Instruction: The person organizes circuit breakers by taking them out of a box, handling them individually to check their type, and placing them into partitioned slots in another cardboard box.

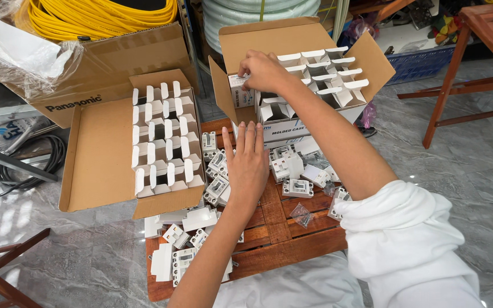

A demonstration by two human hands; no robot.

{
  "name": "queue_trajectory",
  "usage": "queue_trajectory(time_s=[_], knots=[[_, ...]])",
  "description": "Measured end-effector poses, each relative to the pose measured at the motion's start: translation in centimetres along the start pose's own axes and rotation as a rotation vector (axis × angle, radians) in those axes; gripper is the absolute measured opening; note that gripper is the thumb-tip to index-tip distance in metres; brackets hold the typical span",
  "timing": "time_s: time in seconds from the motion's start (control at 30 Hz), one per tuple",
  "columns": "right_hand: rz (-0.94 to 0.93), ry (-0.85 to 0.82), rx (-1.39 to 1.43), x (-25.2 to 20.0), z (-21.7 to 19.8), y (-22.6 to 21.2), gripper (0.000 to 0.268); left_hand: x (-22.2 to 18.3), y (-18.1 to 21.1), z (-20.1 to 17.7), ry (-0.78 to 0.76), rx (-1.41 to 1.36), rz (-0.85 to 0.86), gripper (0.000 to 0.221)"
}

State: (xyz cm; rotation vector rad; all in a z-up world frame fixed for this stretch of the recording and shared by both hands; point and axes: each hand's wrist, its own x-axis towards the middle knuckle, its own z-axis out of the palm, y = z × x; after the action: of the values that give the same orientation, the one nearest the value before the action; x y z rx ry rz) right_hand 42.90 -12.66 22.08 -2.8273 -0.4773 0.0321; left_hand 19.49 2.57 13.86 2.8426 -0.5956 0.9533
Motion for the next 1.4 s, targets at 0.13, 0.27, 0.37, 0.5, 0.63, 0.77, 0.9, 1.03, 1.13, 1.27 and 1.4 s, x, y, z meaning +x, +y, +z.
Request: queue_trajectory(time_s=[0.13, 0.27, 0.37, 0.5, 0.63, 0.77, 0.9, 1.03, 1.13, 1.27, 1.4], knots=[[-0.042, 0.045, 0.051, -1.3, -2.3, 0.8, 0.036, -0.2, 0.2, 0.0, -0.011, 0.003, 0.0, 0.067], [-0.022, 0.231, 0.241, -3.4, -5.1, 2.5, 0.041, -0.4, 0.3, 0.0, -0.022, 0.025, 0.003, 0.071], [0.001, 0.251, 0.266, -6.0, -7.3, 2.5, 0.033, -0.5, 0.4, 0.3, -0.023, 0.033, 0.001, 0.074], [-0.108, 0.254, 0.016, -5.7, -6.4, 5.1, 0.031, -0.7, 0.7, 1.0, -0.036, 0.028, -0.024, 0.078], [-0.119, 0.273, -0.075, -6.1, -4.2, 5.7, 0.028, -1.3, 0.6, 0.4, -0.061, -0.054, -0.035, 0.081], [-0.221, 0.456, 0.106, -12.9, -4.5, 1.0, 0.026, -3.5, 1.2, -1.8, -0.111, -0.106, -0.013, 0.086], [-0.332, 0.732, 0.28, -23.9, -2.3, -4.2, 0.015, -7.2, 3.6, -3.1, -0.319, -0.526, -0.154, 0.076], [-0.14, 0.692, 0.472, -30.5, 6.3, -3.1, 0.015, -9.7, 5.1, 0.6, -0.333, -0.59, -0.118, 0.084], [0.085, 0.697, 0.652, -35.0, 12.2, -2.7, 0.015, -8.6, 5.8, 2.7, -0.306, -0.587, -0.098, 0.088], [0.322, 0.76, 0.733, -39.0, 17.2, -3.8, 0.02, -6.8, 6.5, 2.9, -0.31, -0.539, -0.125, 0.084], [0.467, 0.67, 0.672, -39.8, 18.8, -4.8, 0.042, -7.5, 7.9, 0.1, -0.203, -0.481, -0.172, 0.062]])
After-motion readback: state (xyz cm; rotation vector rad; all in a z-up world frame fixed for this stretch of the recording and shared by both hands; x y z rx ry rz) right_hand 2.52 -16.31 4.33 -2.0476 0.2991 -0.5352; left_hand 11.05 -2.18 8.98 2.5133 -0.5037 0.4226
